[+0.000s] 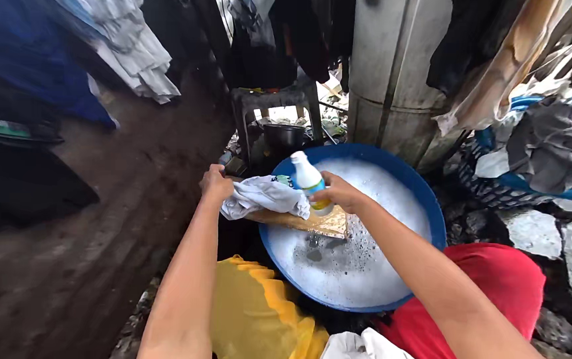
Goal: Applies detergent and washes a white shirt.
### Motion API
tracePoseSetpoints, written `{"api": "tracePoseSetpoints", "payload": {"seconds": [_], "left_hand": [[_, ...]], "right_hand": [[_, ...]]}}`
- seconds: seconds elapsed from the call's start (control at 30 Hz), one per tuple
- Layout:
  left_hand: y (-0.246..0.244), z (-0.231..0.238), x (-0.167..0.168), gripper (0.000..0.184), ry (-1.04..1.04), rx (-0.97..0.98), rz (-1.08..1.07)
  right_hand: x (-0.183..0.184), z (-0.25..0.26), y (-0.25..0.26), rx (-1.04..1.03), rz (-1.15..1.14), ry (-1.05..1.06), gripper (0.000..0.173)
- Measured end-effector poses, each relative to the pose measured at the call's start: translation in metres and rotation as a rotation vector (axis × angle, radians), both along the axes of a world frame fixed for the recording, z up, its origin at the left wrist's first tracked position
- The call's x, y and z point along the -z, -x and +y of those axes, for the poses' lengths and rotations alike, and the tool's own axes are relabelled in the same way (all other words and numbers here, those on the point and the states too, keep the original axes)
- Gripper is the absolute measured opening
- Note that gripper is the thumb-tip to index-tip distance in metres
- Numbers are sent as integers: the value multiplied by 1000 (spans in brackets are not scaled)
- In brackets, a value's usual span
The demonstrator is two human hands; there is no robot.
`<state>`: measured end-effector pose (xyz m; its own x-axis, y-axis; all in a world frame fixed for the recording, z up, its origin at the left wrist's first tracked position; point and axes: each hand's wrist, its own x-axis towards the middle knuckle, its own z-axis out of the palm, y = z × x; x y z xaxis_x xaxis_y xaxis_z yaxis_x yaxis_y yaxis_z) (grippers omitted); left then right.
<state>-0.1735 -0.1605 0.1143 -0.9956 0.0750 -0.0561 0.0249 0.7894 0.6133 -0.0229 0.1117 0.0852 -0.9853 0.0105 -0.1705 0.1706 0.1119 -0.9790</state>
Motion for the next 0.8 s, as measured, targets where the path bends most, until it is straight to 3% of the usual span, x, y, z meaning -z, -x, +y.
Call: {"api": "tracePoseSetpoints", "payload": {"seconds": [0.17,0.33,0.5,0.63,0.8], "left_hand": [[-18,27,-12,48,-15,164,69],[-48,58,3,44,73,398,125],[-62,83,25,46,161,654,111],[-68,103,22,46,237,794,67],[-83,125,13,47,379,812,-93]], "right_hand": [[30,66,-36,175,-104,25,68],[-27,143,-103,403,131,45,69],[-63,218,-202,816,386,-9,71],[-3,261,-286,1147,220,-96,79],[145,256,-374,1361,-260,-185,77]]}}
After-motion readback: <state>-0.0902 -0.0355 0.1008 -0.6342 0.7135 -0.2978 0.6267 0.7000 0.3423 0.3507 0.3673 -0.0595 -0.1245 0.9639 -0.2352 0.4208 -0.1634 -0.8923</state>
